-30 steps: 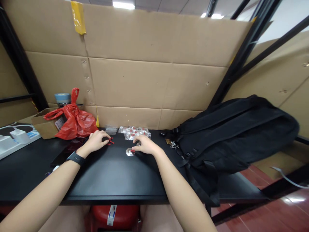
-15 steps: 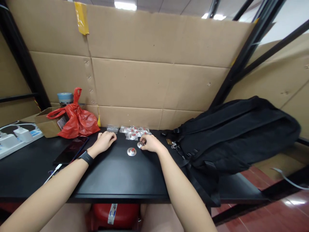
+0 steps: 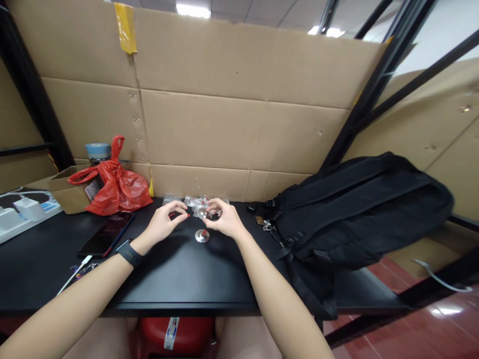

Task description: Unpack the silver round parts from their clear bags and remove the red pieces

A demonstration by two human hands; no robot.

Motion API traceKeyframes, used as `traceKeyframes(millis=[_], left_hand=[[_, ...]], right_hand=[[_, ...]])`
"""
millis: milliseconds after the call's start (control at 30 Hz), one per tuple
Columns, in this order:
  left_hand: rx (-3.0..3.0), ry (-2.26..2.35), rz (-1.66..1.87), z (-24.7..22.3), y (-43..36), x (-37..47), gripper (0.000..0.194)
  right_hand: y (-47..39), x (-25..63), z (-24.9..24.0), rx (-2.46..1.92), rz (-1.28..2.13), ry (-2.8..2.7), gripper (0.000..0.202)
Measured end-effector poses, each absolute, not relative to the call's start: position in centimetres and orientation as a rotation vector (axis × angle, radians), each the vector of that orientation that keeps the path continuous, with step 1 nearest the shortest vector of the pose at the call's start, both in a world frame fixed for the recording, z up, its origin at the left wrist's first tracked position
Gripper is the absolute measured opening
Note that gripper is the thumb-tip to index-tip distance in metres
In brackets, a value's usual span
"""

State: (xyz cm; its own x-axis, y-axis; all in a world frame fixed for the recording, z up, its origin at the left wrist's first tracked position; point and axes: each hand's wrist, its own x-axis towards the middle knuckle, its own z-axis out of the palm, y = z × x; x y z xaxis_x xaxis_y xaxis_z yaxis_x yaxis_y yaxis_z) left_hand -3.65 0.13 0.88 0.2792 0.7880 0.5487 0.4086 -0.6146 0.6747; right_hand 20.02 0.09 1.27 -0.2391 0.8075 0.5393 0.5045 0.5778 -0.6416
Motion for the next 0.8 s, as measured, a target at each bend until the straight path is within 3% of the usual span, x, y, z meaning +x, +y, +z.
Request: traceKeyframes(millis=[167,467,800], left_hand=[[1.885,0.855,1.352,1.1,-0.5,-2.6,0.026],[1.732,0.74,1.362,1.5,-0.9,-2.2,0.033],[2.038,0.99,1.441,2.1,-1.7,-2.5,0.017]], right_hand=[[-1.5,16.8,1.4,-0.816,0.433,-1.813,0.041],[-1.9,15.6,0.9,-0.782,0.459,-1.707,0.034],[-1.6,15.2,0.3,-0.779,0.737,-1.669,0.03]])
